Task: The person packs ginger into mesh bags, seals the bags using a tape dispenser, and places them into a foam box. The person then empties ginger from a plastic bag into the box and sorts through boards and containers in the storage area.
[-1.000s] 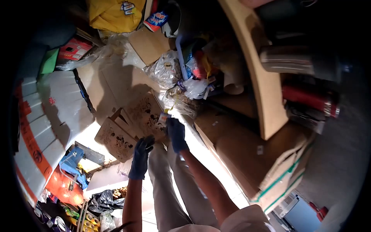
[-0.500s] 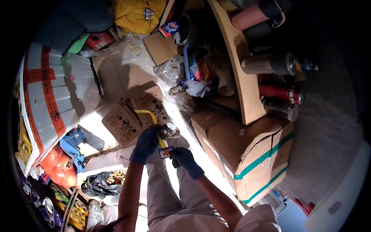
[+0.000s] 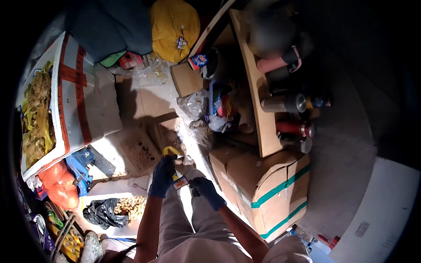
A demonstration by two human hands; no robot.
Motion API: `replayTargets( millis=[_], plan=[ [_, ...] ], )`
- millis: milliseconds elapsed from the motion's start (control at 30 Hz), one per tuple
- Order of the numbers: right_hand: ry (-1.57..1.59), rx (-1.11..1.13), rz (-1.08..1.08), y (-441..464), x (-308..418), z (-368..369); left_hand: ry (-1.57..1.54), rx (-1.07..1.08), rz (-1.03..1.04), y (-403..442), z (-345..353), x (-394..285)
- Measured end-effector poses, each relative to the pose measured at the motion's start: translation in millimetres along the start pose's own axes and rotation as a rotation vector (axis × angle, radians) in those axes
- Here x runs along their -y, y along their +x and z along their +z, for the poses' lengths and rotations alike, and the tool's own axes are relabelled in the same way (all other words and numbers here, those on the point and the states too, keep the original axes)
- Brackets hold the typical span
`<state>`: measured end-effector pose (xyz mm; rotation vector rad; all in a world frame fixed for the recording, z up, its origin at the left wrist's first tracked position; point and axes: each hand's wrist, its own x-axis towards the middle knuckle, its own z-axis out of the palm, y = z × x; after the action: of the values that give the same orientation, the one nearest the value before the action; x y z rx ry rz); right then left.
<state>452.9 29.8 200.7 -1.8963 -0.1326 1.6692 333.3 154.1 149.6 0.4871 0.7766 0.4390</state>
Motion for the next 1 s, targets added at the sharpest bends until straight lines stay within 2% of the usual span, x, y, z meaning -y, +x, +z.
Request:
replayTargets(
  millis=[67, 133, 167, 200, 233, 300, 367, 400, 433, 467, 500, 600, 633, 700, 733, 800, 833, 933, 967, 1000],
  plan=[
    [0.081, 0.005, -0.009, -3.7, 9.1, -8.9, 0.434, -0.063, 0.192, 0.0, -5.2, -7.5],
    [0.174, -0.055, -0.199, 2.6, 9.9, -26.3, 0.969, -0.133, 0.684, 8.3, -20.1, -3.3],
    [0.048, -0.1, -0.304, 12.0, 12.7, -39.2, 0.685, -0.075, 0.379, 13.3, -32.5, -0.3],
    [-0.077, -0.146, -0.406, 28.2, 16.4, -54.2, 0.686, -0.07, 0.366, 17.2, -43.3, 0.8],
    [-0.103, -0.252, -0.421, 59.0, -0.4, -74.5, 0.631, -0.069, 0.348, 23.4, -52.9, 3.0],
    [-0.247, -0.475, -0.417, 133.3, -34.6, -117.5, -0.236, -0.117, -0.015, 29.4, -37.4, -10.3],
    [-0.663, -0.717, -0.403, 201.3, -28.8, -158.0, 0.238, -0.135, 0.107, 39.0, -29.3, -14.1],
    [-0.841, -0.793, -0.405, 234.8, -25.3, -178.4, 0.155, -0.143, -0.002, 44.9, -21.2, -20.6],
    [-0.981, -0.842, -0.408, 265.7, -19.4, -197.1, 0.151, -0.147, -0.003, 58.5, -24.3, -6.5],
    [-1.073, -0.876, -0.411, 295.7, -12.1, -213.6, -0.038, -0.201, -0.078, 72.0, -29.0, 9.7],
    [-1.082, -0.883, -0.387, 316.4, -8.8, -225.8, -0.223, -0.252, -0.158, 83.0, -32.0, 22.3],
    [-1.075, -0.914, -0.332, 360.0, 17.4, -247.0, -0.263, -0.237, -0.174, 123.9, -31.9, 53.3],
    [-1.054, -0.784, -0.248, 373.3, 10.5, -261.9, -0.272, -0.238, -0.197, 137.9, -31.7, 65.0],
    [-1.035, -0.612, -0.112, 403.9, 3.6, -298.3, 0.543, -0.146, 0.185, 162.0, -28.9, 89.3],
    [-1.041, -0.672, -0.105, 417.7, 6.7, -322.8, 0.53, -0.136, 0.145, 169.6, -25.0, 97.6],
    [-0.983, -0.953, -0.173, 429.0, 17.7, -365.5, 0.522, -0.096, 0.143, 187.0, -18.5, 110.1],
    [-0.919, -1.109, -0.223, 427.0, 19.9, -383.0, 0.323, -0.081, 0.007, 193.5, -22.1, 122.4],
    [-0.727, -1.482, -0.339, 419.4, 30.9, -412.7, 0.32, -0.086, -0.075, 204.2, -20.6, 138.4],
    [-0.683, -1.55, -0.363, 417.7, 32.7, -416.7, 0.56, -0.061, 0.082, 203.5, -16.4, 141.6],
    [-0.655, -1.587, -0.382, 417.1, 32.7, -418.3, 0.563, -0.059, 0.079, 206.7, -17.6, 146.5]
  ],
)
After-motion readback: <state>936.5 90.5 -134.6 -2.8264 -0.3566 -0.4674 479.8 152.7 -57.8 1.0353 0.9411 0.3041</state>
